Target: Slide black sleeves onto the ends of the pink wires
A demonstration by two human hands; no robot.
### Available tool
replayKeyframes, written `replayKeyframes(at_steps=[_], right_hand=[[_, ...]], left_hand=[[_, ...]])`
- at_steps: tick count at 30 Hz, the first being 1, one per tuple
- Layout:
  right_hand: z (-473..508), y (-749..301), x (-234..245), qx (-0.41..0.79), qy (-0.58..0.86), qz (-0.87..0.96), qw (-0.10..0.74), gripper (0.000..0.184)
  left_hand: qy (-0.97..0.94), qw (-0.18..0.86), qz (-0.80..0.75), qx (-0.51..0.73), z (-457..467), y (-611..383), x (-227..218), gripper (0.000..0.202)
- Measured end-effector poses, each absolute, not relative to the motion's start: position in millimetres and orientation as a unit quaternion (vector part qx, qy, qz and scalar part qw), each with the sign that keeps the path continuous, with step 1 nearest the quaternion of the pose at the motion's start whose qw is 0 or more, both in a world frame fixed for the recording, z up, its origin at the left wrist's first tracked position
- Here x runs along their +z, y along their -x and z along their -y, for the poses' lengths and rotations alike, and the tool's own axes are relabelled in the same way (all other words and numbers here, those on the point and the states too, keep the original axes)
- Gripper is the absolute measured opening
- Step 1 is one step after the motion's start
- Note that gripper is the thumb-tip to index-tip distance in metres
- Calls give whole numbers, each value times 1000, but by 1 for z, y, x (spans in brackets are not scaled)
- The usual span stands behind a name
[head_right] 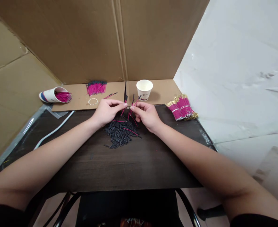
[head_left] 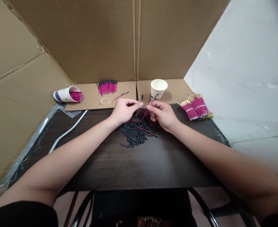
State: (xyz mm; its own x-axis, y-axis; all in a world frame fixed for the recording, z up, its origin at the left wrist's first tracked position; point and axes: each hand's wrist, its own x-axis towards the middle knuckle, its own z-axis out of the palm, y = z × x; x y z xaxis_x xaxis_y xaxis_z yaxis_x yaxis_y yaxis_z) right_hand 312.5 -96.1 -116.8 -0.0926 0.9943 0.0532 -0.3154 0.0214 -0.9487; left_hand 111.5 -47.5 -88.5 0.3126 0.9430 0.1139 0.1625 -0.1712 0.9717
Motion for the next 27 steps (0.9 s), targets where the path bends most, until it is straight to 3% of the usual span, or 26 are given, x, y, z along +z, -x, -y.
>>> replayKeyframes(at_steps=[16,27], right_hand=[[97,-314,-114,592,374,435,567,48],[96,-313,-117,588,380,421,576,48]], left_hand=[[-594,625,-382,331,59,-117,-89,25],[-578,626,-393,345,61,-119,-87,24]])
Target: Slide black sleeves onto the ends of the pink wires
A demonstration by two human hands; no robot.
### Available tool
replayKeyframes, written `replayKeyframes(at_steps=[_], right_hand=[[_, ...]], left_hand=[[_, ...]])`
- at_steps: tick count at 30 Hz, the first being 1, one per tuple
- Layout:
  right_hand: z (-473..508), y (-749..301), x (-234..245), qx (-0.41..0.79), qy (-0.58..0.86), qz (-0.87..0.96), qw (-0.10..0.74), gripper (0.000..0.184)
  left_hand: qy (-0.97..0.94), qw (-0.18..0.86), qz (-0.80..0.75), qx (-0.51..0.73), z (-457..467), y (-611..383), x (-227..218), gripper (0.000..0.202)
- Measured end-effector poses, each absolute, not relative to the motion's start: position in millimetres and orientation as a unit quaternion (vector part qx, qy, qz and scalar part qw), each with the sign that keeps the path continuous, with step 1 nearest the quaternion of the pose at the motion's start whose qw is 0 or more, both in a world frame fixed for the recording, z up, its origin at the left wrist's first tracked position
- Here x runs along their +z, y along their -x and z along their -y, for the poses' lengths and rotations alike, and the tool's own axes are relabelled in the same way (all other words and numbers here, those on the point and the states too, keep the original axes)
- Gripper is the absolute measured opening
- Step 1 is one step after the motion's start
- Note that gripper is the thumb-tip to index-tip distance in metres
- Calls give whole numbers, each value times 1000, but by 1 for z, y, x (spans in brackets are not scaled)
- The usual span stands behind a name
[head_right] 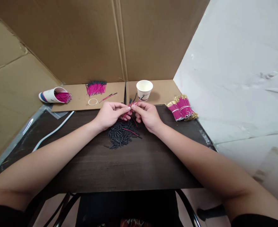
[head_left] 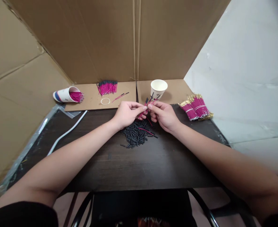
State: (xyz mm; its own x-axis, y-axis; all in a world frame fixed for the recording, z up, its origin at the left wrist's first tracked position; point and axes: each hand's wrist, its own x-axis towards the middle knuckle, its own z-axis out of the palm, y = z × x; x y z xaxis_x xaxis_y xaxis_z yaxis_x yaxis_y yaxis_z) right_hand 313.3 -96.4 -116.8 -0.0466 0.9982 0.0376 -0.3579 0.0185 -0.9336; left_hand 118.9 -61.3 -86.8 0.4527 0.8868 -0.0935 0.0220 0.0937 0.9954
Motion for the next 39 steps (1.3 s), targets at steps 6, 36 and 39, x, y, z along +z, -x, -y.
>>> replayKeyframes(at_steps=[6,36,39], right_hand=[[97,-312,-117,586,389,401,587,47],[104,-307,-111,556,416,465,549,46],[104,-307,-111,555,418,468,546,46]], left_hand=[[-591,579,-380,414,57,-121,-93,20],[-523,622,-371,449,63,-128,-103,31],[-516,633,-368,444,63,-129,-103,31]])
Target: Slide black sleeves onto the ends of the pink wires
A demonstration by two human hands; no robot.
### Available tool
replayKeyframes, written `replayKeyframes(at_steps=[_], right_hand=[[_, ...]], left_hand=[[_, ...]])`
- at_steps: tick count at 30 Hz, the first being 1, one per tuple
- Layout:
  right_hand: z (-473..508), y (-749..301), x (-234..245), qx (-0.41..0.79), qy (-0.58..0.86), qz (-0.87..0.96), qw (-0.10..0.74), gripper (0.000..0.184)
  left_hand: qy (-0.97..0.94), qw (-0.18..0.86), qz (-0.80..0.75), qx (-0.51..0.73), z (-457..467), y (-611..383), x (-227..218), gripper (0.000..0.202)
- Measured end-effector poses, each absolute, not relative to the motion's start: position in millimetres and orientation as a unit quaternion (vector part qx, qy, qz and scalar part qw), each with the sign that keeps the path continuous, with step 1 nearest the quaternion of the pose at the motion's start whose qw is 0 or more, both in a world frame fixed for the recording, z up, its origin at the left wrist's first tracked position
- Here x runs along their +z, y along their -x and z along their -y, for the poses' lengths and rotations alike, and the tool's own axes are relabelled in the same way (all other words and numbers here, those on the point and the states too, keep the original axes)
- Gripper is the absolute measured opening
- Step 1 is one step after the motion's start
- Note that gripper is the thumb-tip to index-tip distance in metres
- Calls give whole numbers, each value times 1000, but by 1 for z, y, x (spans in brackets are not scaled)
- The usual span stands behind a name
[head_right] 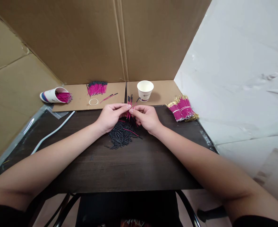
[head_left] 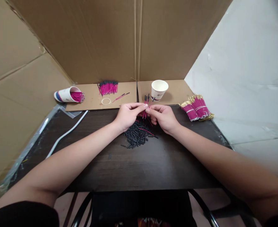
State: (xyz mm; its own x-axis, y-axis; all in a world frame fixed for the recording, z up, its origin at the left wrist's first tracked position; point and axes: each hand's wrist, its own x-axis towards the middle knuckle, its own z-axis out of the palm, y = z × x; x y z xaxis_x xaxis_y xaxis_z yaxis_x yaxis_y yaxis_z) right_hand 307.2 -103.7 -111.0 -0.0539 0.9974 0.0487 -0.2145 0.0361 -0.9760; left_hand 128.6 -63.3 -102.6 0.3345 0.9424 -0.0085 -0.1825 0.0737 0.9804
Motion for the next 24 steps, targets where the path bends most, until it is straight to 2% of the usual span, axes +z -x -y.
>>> replayKeyframes(at_steps=[7,13,24], right_hand=[[104,-308,-113,557,418,470,542,44],[104,-309,-115,553,426,463,546,42],[101,-313,-119,573,406,455,547,42]], left_hand=[[-518,639,-362,438,64,-128,-101,34],[-530,622,-376,437,63,-128,-101,28],[-530,645,-361,416,62,-126,-100,35]])
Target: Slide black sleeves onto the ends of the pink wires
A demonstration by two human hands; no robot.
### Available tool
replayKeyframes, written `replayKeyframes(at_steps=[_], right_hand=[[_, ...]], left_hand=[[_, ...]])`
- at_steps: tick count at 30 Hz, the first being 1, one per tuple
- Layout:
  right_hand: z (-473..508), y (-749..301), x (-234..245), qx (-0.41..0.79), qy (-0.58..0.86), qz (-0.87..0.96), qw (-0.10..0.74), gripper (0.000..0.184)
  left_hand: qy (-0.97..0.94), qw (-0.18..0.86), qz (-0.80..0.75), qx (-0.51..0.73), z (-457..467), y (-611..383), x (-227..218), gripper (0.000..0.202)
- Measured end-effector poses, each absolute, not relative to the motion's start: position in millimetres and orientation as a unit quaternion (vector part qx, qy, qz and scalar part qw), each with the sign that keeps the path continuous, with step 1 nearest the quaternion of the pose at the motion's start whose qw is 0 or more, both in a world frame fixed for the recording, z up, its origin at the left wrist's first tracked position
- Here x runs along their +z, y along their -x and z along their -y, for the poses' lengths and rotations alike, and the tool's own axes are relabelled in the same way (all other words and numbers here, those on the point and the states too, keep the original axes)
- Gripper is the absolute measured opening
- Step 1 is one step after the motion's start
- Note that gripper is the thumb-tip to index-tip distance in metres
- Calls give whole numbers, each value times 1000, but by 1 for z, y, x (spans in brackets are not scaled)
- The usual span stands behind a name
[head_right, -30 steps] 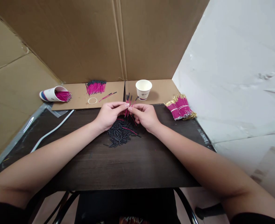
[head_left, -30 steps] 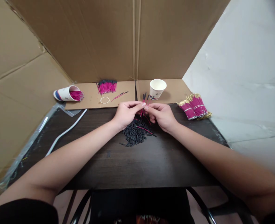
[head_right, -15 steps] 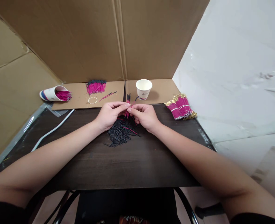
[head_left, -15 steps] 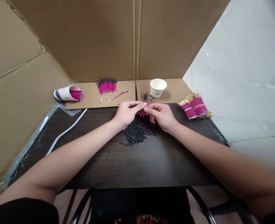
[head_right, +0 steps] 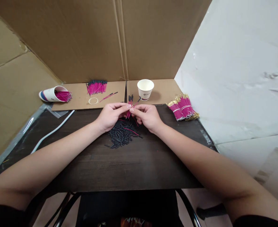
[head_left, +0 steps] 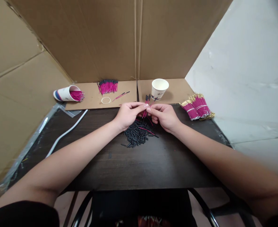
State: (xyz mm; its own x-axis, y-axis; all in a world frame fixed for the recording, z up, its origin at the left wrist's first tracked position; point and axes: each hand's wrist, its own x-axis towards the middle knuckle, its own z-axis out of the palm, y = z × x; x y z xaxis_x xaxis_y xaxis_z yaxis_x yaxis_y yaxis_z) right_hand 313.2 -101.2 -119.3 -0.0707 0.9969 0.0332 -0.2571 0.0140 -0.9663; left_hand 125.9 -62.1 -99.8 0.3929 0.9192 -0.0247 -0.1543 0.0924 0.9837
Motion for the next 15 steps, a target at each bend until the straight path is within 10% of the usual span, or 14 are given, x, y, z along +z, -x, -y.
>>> replayKeyframes(at_steps=[15], right_hand=[[106,-314,-110,540,425,518,509,45]], left_hand=[[-584,602,-370,399,65,-124,-93,27]])
